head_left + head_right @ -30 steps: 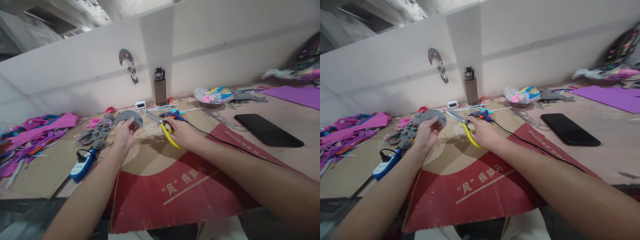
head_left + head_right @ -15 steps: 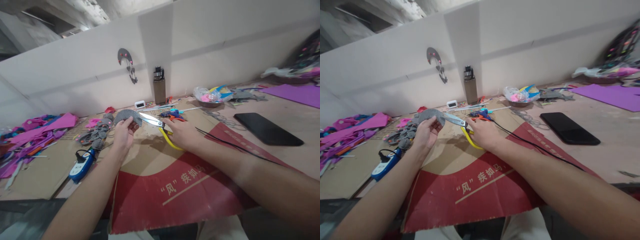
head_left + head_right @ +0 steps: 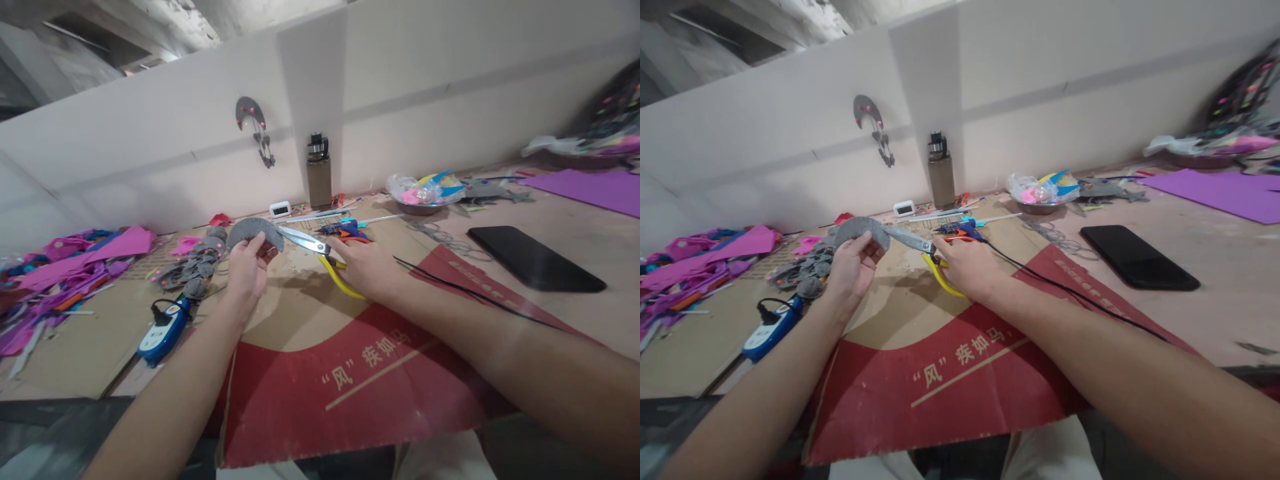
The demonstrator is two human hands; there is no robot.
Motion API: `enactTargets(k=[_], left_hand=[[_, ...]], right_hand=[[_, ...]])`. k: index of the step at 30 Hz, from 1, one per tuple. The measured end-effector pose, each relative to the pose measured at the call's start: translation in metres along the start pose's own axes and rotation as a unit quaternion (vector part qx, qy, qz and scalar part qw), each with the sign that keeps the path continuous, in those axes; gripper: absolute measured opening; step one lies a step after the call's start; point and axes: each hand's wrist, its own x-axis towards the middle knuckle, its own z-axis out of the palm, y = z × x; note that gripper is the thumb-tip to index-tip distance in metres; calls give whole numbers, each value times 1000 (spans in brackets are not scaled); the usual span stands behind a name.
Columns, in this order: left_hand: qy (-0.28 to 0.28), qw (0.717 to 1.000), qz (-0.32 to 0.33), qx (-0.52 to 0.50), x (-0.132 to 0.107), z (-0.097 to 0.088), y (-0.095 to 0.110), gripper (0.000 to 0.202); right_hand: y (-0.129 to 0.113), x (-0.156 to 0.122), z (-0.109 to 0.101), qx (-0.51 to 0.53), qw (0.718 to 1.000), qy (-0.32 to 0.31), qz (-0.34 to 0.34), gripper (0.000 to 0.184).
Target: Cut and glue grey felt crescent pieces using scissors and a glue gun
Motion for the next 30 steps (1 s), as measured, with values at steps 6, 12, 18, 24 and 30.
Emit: enactTargets(k=[6, 12, 18, 24, 30], left_hand=[[1, 1000, 1, 9, 0, 0, 0, 20], [-1, 1000, 2, 11, 0, -1, 0, 20], [-11, 1000, 8, 7, 0, -1, 0, 21], [-16, 1000, 18, 8, -1, 0, -1, 20], [-11, 1000, 15, -1, -1, 1, -1, 19]], right_hand=[[0, 0, 1, -14, 1000, 14, -10, 44], [0, 0, -2, -17, 1000, 2, -10, 45], [0, -1, -4, -5, 1000, -4, -7, 44], [0, -1, -5, -20, 1000, 3, -19, 43], [-3, -1, -7, -27, 999, -5, -16, 41]])
